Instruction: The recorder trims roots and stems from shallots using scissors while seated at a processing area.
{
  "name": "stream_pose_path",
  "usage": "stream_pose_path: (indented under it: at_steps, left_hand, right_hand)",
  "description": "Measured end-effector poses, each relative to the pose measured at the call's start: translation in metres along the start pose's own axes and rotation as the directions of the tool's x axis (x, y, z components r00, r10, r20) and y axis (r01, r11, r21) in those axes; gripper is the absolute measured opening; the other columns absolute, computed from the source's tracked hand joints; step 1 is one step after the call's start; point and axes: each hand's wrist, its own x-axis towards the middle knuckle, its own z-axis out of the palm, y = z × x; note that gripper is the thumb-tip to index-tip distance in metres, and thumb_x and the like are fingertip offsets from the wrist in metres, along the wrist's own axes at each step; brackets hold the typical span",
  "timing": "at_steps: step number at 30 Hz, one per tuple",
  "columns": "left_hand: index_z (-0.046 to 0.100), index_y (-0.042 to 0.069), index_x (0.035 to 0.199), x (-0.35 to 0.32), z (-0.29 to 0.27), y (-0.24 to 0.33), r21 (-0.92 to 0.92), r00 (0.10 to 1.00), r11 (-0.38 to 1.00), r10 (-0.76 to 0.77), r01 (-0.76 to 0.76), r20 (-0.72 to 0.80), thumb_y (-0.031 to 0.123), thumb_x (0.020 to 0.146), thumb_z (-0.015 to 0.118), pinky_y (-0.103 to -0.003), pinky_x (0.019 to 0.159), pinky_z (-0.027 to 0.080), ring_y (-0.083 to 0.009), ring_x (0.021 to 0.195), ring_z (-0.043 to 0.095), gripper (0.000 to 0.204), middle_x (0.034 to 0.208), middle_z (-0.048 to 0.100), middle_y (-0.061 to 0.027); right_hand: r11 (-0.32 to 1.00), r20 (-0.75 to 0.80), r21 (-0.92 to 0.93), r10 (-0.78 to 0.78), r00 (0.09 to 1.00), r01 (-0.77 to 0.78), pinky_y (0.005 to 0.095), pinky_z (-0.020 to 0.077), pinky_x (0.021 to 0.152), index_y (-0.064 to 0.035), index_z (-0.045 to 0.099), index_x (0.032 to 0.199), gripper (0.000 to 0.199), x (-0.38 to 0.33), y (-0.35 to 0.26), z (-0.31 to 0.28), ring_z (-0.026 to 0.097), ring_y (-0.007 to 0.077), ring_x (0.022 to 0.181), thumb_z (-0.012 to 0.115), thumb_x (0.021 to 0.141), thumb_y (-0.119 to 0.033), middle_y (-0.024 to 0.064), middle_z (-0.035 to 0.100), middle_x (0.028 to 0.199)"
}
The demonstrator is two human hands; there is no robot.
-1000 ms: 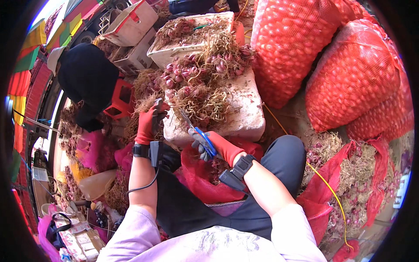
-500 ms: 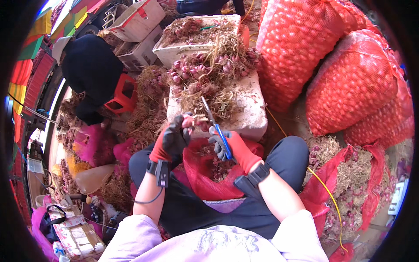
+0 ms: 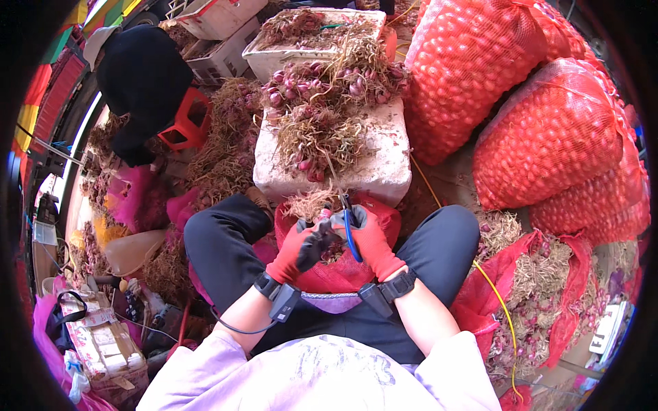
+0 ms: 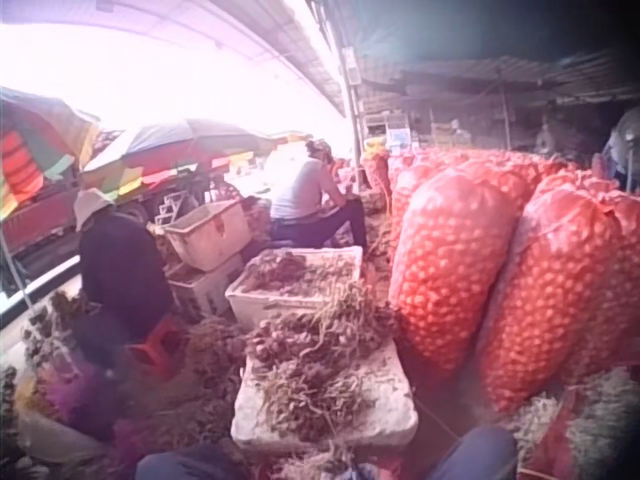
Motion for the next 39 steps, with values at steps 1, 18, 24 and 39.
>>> stream_pose_path:
  at_steps: [1,18,24,39]
  left_hand:
    - [0.058,0.005,0.093,0.002,-0.005,0.001,0.000,1.000,1.000,0.004,-0.004,-0.009,0.009,0.085,0.059,-0.023,0.058,0.044,-0.0075,0.065,0.052,0.009,0.078,0.057,0.0036]
    - [0.052,0.011,0.112,-0.006,-0.006,0.008,-0.149,0.973,0.980,-0.098,0.131,0.210,0.041,0.095,0.046,-0.022,0.067,0.041,-0.0074,0.085,0.053,0.035,0.101,0.058,0.0007]
    - [0.054,0.011,0.100,-0.005,-0.002,0.011,-0.098,0.968,0.980,-0.153,0.176,0.199,0.046,0.094,0.045,-0.022,0.059,0.040,-0.0085,0.067,0.049,0.037,0.081,0.055,0.0005]
    - [0.051,0.008,0.109,-0.020,0.003,0.037,-0.156,0.984,0.985,0.092,-0.068,0.153,0.041,0.093,0.050,-0.024,0.065,0.043,-0.0104,0.075,0.051,0.037,0.092,0.054,-0.0012]
  right_hand:
    - [0.999,-0.003,-0.035,-0.030,1.000,0.030,0.0273,0.0482,0.069,-0.0030,0.058,0.089,0.022,-0.001,0.000,0.001,0.056,0.0094,0.073,0.073,0.076,-0.011,0.0008,0.060,0.079]
    - [0.916,0.009,0.357,0.192,0.981,-0.182,0.0267,0.0474,0.049,0.0016,0.053,0.095,0.024,0.007,-0.022,-0.005,0.059,0.0151,0.056,0.067,0.079,-0.009,0.0074,0.059,0.071]
    - [0.928,0.023,0.272,0.259,0.966,-0.255,0.0256,0.0480,0.050,-0.0018,0.057,0.096,0.024,0.000,-0.038,-0.006,0.060,0.0128,0.058,0.066,0.082,-0.017,0.0062,0.060,0.072]
    - [0.554,0.103,-0.825,-0.054,0.993,0.116,0.0389,0.0458,0.063,-0.0050,0.055,0.104,0.059,-0.079,-0.047,-0.019,0.058,0.0292,0.075,0.075,0.068,-0.047,0.0113,0.055,0.087]
